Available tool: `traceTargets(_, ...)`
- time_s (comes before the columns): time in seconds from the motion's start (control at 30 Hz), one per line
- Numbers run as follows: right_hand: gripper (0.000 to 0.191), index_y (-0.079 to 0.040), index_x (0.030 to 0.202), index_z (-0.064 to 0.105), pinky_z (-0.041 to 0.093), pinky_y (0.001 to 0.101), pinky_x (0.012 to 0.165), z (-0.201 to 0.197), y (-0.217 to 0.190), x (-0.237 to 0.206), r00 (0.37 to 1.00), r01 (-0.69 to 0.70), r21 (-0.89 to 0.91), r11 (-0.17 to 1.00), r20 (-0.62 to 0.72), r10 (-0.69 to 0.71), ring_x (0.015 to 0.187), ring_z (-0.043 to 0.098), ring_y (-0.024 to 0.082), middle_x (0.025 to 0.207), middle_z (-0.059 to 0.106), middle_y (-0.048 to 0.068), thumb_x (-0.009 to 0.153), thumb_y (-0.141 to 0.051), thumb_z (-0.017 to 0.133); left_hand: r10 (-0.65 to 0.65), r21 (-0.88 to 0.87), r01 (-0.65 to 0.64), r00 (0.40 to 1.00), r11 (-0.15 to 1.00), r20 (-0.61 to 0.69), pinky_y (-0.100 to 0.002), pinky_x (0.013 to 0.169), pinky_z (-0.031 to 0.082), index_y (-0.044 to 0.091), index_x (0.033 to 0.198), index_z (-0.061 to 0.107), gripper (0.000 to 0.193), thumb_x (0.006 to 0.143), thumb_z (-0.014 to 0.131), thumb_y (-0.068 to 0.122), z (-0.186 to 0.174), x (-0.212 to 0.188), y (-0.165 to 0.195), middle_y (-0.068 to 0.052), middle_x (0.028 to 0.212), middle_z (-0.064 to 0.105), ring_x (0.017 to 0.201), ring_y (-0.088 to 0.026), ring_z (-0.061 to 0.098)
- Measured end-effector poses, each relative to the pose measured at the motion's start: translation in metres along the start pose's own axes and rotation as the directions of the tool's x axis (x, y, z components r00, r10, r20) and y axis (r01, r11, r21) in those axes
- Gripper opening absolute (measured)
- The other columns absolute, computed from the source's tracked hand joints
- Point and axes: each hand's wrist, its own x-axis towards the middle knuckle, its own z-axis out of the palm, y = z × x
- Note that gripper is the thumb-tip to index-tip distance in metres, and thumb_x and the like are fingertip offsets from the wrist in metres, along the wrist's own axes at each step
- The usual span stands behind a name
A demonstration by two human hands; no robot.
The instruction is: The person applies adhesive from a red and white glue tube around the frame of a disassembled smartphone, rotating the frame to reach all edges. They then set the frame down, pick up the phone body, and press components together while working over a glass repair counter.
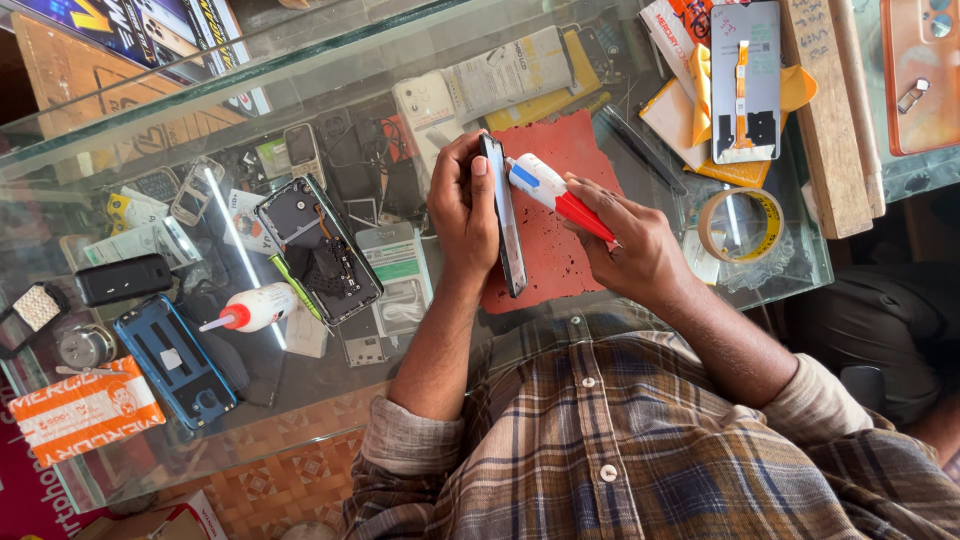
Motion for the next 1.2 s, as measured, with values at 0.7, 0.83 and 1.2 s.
traceTargets(0.7,0.048,0.002,0.134,0.059,0.061,0.0415,0.097,-0.001,-0.002,-0.010,1.000,0.016,-0.017,1.000,0.009,-0.016,0.122,0.069,0.039,0.135,0.067,0.022,0.088,0.005,0.073,-0.004,0.007,0.004,1.000,1.000,-0.006,-0.029,0.094,0.055,-0.003,0.131,0.060,0.028,0.113,0.052,0.017,-0.001,-0.001,-0.004,-0.011,0.122,0.067,0.106,-0.013,0.065)
traceTargets(0.83,0.048,0.002,0.133,0.059,0.061,0.0413,0.095,-0.001,-0.003,-0.012,1.000,0.003,-0.013,1.000,0.012,-0.003,0.119,0.070,0.039,0.134,0.067,0.022,0.089,0.002,0.075,-0.017,0.006,0.017,1.000,1.000,-0.005,-0.029,0.093,0.055,-0.003,0.131,0.060,0.028,0.113,0.052,0.017,-0.001,0.000,-0.003,-0.011,0.123,0.067,0.106,-0.013,0.065)
traceTargets(1.2,0.048,0.002,0.133,0.059,0.061,0.0412,0.095,-0.002,-0.005,-0.016,1.000,-0.009,-0.008,1.000,0.021,0.009,0.120,0.069,0.039,0.134,0.067,0.022,0.088,0.001,0.075,-0.032,-0.015,0.031,0.999,0.999,-0.008,-0.027,0.088,0.057,-0.003,0.132,0.060,0.028,0.112,0.052,0.016,-0.001,-0.001,-0.005,-0.011,0.123,0.066,0.101,-0.011,0.065)
